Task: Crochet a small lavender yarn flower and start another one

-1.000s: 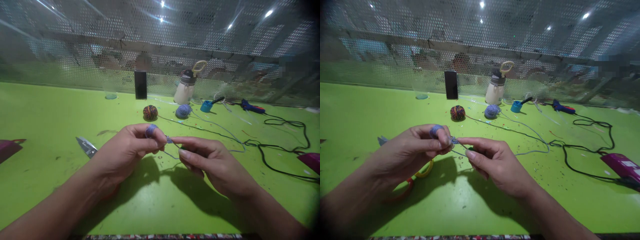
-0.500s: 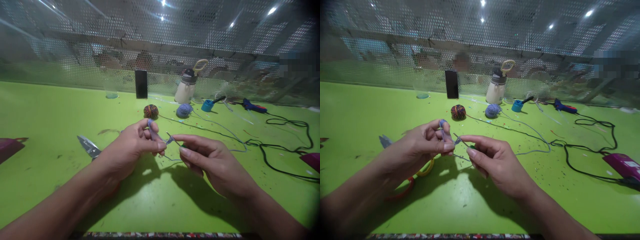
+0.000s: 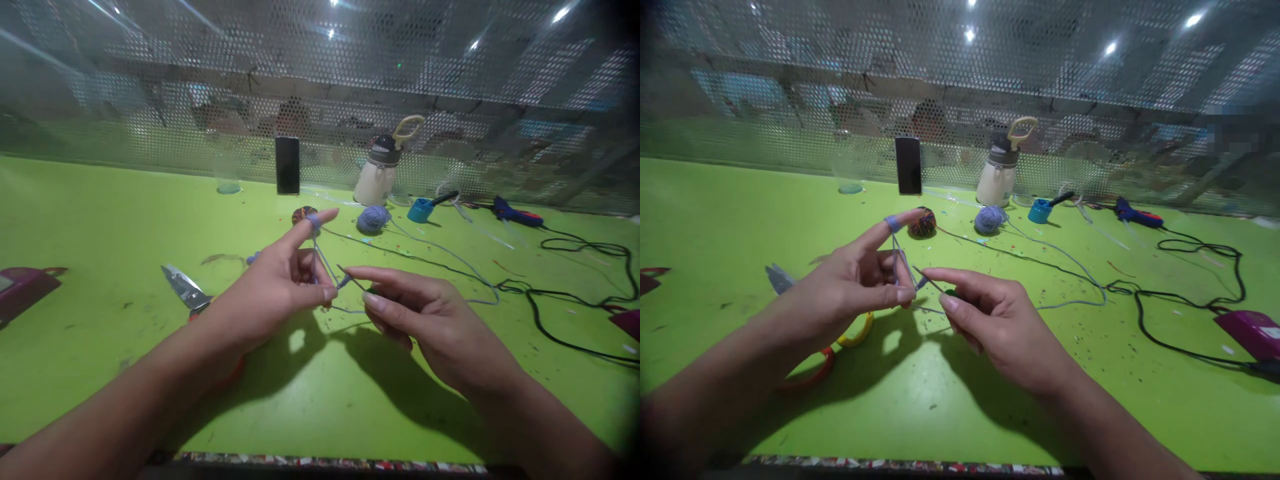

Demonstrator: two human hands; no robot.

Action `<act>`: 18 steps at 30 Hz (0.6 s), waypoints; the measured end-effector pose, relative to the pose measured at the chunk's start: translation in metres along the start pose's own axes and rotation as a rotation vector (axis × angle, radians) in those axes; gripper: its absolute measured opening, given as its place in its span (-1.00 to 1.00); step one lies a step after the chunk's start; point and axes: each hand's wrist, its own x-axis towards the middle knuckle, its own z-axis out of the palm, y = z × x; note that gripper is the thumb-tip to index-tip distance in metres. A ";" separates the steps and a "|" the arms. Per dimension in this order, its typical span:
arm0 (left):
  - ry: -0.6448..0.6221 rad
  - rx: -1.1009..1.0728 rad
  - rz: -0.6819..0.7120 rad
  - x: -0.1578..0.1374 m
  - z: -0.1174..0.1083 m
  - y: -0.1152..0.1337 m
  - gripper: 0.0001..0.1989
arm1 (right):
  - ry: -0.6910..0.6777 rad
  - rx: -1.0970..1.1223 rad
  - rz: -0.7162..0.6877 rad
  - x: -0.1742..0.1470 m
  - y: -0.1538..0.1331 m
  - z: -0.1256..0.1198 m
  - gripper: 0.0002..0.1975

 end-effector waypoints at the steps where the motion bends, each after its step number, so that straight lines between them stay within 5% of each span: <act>1: 0.000 0.008 0.007 -0.001 0.001 0.001 -0.09 | 0.005 0.001 0.006 0.000 0.000 0.000 -0.67; 10: -0.001 0.032 -0.016 0.002 0.001 -0.003 -0.13 | 0.041 0.040 0.049 0.003 0.001 0.000 -0.67; 18: 0.037 -0.086 -0.066 0.000 -0.004 0.001 -0.41 | 0.067 -0.091 0.017 0.002 0.001 0.000 -0.65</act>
